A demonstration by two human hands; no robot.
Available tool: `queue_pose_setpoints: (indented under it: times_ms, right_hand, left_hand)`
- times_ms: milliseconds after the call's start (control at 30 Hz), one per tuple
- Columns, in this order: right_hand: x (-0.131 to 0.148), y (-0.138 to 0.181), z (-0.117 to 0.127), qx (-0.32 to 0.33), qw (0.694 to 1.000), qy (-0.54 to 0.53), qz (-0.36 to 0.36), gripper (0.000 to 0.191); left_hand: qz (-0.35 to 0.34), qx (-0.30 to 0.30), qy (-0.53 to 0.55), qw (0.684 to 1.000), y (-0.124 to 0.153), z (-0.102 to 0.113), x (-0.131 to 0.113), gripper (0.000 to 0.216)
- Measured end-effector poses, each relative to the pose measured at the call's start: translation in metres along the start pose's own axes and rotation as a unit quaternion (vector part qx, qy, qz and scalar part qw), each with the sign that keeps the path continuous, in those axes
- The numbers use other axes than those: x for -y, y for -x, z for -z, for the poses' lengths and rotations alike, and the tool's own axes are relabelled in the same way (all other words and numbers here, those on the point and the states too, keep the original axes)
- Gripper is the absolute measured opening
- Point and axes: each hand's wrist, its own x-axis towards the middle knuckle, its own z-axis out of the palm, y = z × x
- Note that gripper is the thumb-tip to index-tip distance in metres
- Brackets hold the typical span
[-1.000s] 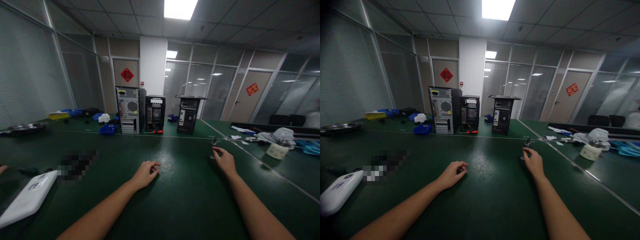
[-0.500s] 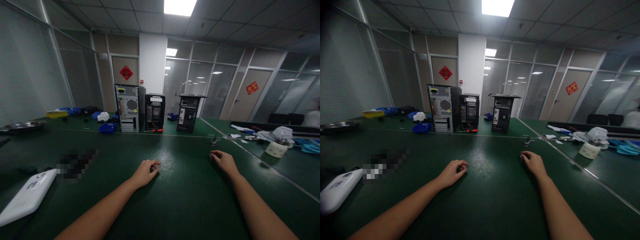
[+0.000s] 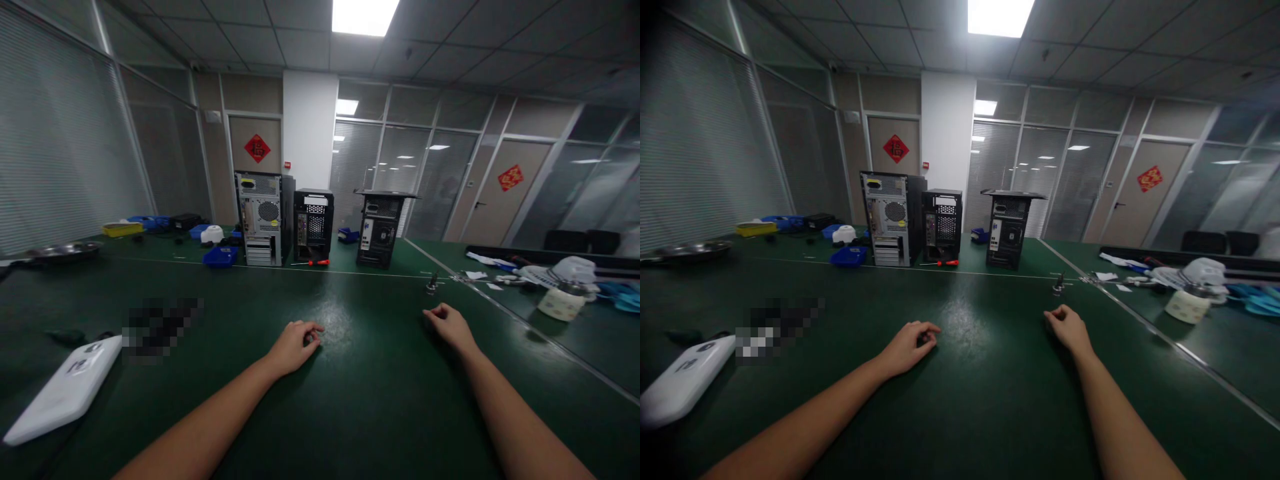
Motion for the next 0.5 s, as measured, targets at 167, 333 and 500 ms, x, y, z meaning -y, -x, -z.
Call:
queue_pose_setpoints:
  times_ms: [167, 333, 500]
  right_hand:
    - [0.001, 0.005, 0.0, -0.025, 0.996, 0.066, 0.054, 0.043]
    - [0.002, 0.008, -0.001, 0.012, 0.995, 0.081, 0.051, 0.052]
    - [0.016, 0.016, -0.011, 0.015, 0.991, 0.063, 0.12, 0.048]
  left_hand:
    - [-0.006, 0.0, -0.005, 1.0, 0.001, 0.0, -0.001, 0.028]
    - [-0.016, -0.008, -0.003, 1.0, 0.002, -0.002, 0.005, 0.027]
    - [-0.019, -0.006, 0.011, 1.0, 0.003, -0.002, 0.005, 0.026]
